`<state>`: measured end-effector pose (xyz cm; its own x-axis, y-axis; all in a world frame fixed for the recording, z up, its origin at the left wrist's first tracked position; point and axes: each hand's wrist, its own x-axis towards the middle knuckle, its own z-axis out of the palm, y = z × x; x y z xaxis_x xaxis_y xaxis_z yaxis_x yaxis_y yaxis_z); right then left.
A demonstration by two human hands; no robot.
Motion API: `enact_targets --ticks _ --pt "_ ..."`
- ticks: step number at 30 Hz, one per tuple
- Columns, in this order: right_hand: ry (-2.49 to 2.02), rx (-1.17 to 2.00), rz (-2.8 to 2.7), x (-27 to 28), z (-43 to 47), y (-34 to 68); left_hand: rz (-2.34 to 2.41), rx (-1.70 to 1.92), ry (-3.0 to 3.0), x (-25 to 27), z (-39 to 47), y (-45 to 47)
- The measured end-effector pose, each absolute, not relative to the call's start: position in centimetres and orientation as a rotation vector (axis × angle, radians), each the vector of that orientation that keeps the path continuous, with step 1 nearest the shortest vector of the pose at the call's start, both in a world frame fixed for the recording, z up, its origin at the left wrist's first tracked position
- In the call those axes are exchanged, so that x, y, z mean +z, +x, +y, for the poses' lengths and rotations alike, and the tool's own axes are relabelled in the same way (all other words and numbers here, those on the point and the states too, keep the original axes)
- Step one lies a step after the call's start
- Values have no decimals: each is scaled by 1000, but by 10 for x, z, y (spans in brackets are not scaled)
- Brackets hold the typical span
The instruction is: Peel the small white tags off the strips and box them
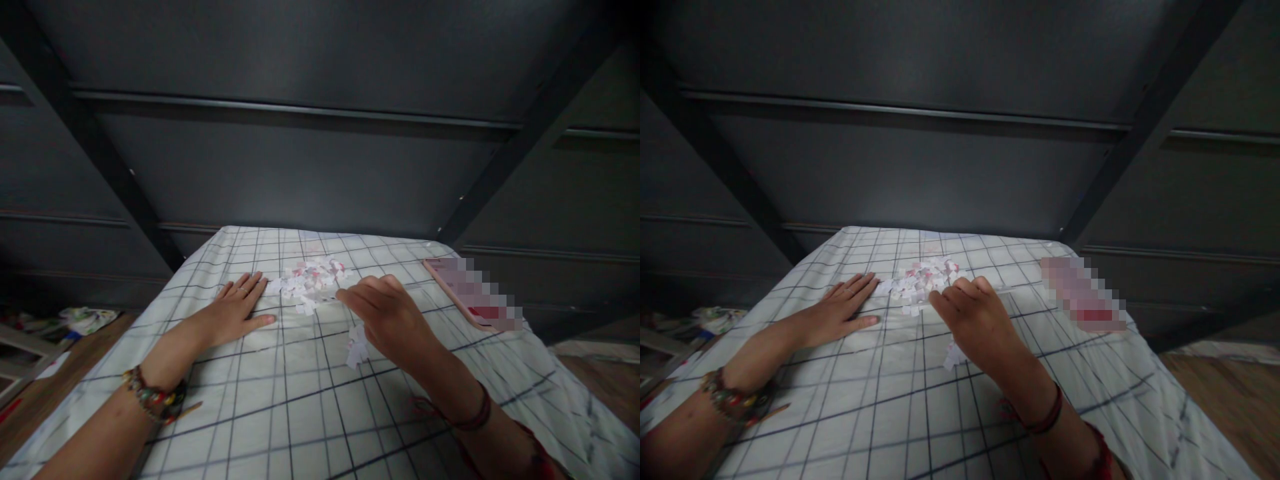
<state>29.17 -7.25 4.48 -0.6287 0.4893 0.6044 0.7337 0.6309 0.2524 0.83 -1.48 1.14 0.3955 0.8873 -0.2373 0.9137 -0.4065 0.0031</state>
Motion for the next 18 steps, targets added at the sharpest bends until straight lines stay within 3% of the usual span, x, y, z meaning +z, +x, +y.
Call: enact_targets --ticks 18 --pt "-1003 -694 -2307 63 -83 308 1622 -278 2511 9 -13 7"
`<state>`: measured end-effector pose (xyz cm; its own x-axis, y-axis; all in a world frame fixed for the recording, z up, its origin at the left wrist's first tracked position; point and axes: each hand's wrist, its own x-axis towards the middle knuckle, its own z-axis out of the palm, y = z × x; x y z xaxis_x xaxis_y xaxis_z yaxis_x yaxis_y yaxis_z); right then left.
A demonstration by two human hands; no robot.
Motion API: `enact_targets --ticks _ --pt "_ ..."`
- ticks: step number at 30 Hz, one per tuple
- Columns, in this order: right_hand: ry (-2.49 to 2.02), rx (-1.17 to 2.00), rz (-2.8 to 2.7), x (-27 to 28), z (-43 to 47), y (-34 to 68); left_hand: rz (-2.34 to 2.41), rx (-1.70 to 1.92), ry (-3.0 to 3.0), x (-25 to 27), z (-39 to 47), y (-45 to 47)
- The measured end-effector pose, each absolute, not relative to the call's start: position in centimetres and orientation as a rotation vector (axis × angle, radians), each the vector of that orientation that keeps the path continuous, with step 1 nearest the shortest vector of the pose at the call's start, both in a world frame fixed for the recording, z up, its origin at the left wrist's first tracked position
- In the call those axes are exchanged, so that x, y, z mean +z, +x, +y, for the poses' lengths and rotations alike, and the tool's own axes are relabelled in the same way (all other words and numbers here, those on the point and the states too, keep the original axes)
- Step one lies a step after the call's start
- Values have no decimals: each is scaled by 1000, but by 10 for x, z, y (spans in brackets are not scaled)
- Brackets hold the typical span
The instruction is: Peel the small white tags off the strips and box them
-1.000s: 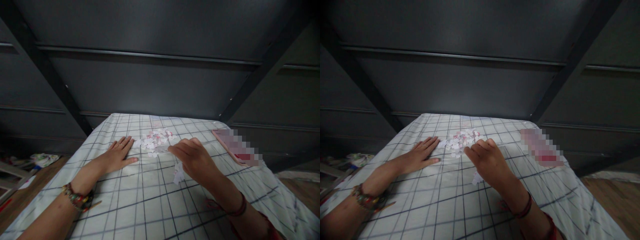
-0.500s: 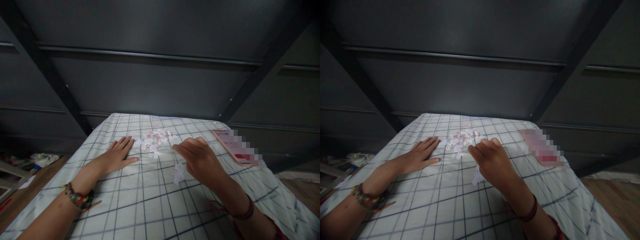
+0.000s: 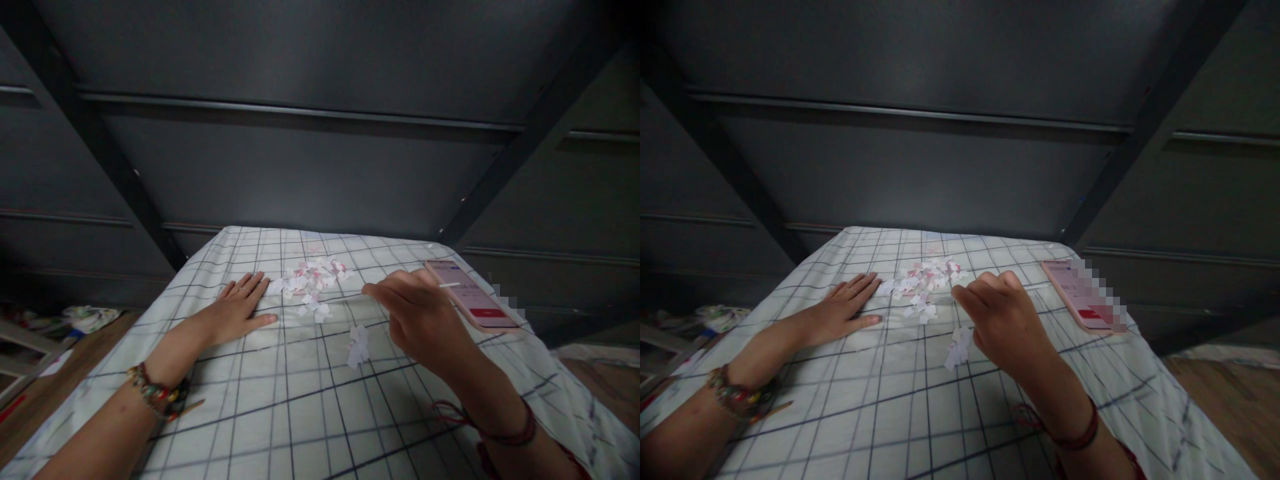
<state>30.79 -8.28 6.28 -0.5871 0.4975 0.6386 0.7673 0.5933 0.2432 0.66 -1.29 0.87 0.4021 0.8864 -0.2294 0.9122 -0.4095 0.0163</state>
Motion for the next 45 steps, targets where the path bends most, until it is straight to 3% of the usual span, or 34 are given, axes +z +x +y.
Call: enact_targets --ticks 27,45 --pt "-855 -539 -2346 64 -88 309 1600 -210 2510 9 -13 6" --pt "-957 -682 -2286 66 -83 314 1555 -130 2563 1 -10 -1"
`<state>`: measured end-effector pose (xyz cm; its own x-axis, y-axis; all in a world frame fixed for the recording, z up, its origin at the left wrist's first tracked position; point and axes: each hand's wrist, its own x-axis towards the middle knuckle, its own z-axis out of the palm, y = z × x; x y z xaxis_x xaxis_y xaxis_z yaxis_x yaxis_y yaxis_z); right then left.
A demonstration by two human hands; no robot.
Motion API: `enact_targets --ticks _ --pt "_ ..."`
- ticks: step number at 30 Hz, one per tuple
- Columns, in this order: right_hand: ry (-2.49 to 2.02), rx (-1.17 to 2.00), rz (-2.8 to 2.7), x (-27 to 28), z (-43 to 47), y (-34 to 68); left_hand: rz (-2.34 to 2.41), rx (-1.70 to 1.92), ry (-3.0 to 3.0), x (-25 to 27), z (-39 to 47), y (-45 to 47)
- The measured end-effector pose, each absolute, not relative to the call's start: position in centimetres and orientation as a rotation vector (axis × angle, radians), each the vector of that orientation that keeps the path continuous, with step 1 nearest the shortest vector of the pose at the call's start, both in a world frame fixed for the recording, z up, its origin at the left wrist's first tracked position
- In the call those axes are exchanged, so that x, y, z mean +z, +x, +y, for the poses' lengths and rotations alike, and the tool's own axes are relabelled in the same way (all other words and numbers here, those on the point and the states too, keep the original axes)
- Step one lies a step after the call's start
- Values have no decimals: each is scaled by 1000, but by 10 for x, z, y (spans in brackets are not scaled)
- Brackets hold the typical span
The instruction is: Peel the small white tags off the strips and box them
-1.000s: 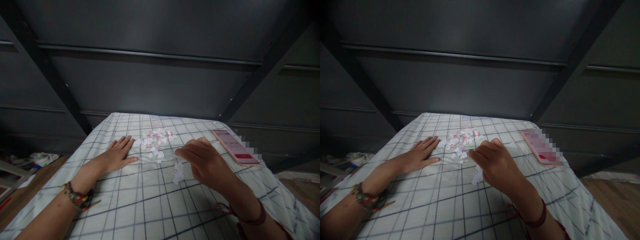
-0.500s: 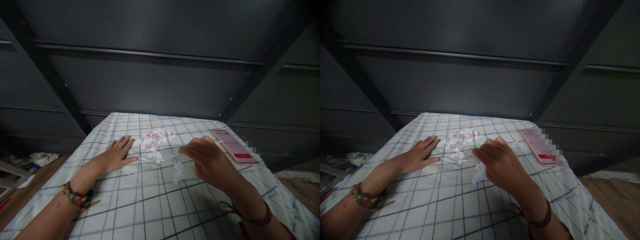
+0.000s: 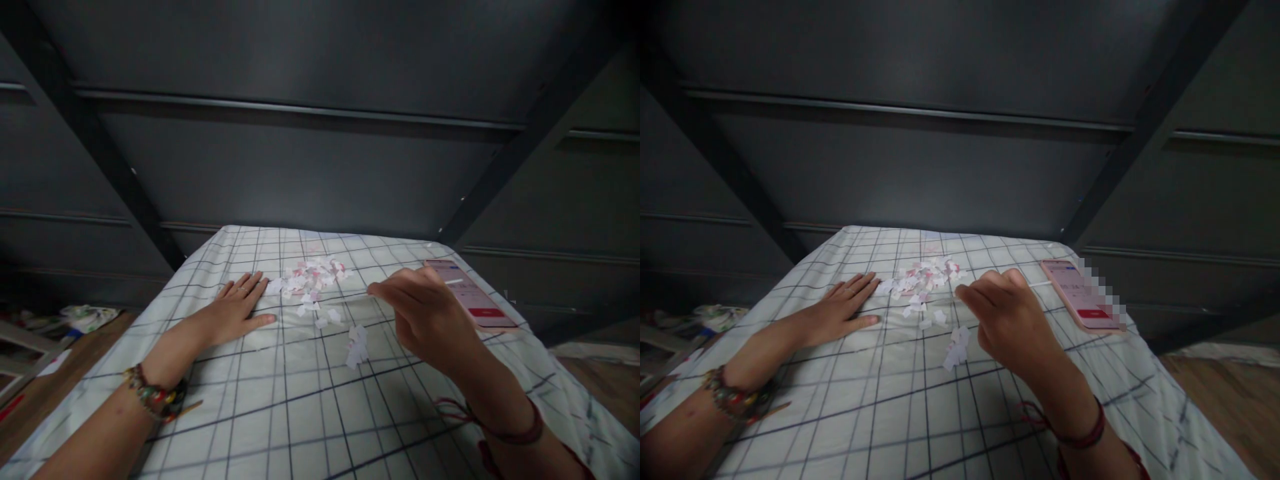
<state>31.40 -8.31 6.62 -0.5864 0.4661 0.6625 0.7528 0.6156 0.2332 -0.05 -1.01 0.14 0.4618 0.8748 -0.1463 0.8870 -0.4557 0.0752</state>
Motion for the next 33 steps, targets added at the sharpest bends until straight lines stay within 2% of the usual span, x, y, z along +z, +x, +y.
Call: enact_targets --ticks 8,24,33 --pt "-941 -573 -2386 57 -78 310 1582 -183 2541 5 -12 3" --pt "-950 -640 -2289 60 -80 314 1591 -210 2552 5 -12 3" --pt "-887 -497 -2423 55 -79 309 1593 -246 2545 6 -12 3"
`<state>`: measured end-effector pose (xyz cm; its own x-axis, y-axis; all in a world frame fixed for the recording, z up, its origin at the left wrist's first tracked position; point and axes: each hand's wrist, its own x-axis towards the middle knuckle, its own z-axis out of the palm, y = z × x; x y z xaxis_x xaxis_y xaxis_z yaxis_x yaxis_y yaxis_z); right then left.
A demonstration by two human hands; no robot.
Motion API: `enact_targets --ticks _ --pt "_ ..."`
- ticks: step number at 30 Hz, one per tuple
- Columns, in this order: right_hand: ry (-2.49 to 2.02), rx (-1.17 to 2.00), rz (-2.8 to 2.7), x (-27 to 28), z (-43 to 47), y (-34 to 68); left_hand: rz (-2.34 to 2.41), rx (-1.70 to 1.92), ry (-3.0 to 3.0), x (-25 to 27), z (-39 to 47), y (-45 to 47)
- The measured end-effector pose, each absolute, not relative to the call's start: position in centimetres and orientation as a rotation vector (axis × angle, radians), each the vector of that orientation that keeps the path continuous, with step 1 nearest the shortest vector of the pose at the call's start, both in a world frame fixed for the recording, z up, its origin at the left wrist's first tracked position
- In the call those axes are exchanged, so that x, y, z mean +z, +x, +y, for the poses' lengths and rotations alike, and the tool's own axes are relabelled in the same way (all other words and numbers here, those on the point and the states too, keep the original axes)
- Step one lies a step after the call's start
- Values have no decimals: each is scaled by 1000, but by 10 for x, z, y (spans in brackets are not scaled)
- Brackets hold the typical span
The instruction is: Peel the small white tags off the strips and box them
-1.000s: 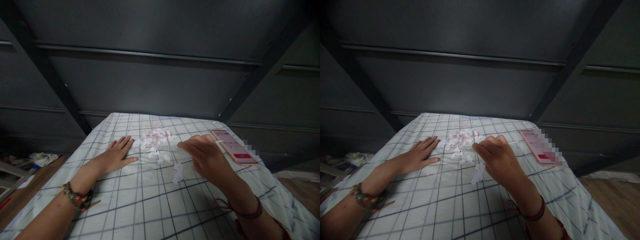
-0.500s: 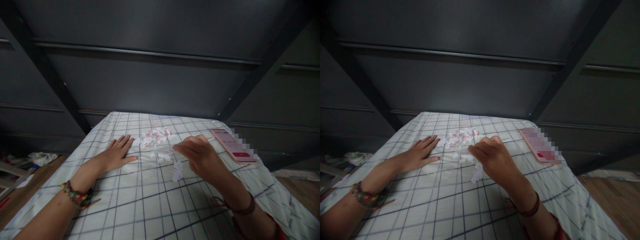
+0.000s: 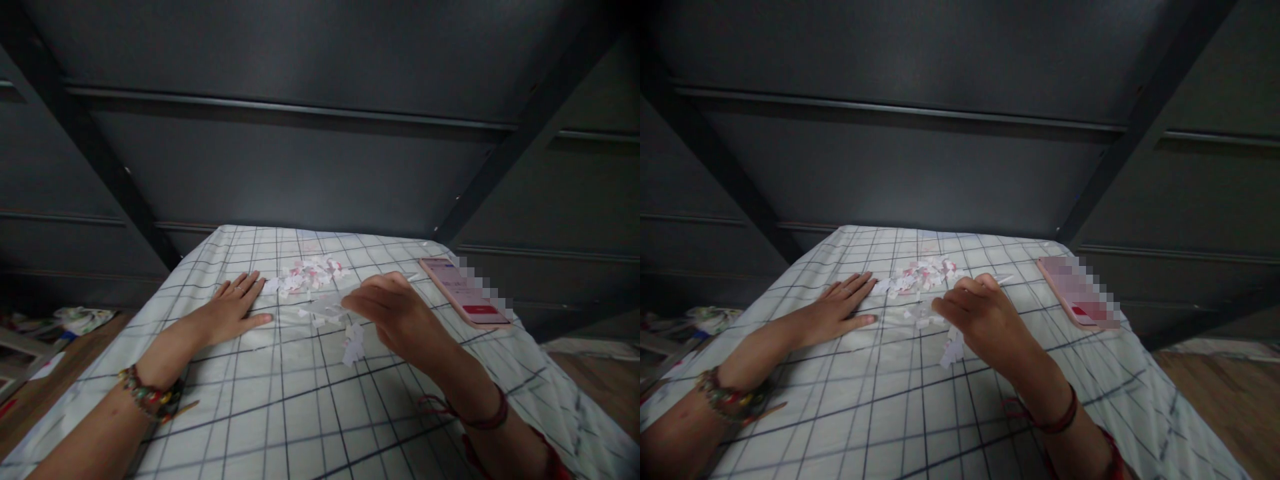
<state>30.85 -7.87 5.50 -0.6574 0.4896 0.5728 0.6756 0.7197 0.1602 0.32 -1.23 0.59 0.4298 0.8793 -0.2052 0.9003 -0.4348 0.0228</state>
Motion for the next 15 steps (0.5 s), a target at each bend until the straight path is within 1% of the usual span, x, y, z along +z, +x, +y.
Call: enact_targets --ticks 5,10,15 --pt "-966 -507 -2340 59 -79 326 1591 -257 2549 6 -13 3" --pt "-879 -550 -2303 59 -78 323 1583 -225 2555 4 -11 2" --pt "-858 -464 -2362 55 -76 314 1591 -274 2525 7 -12 5"
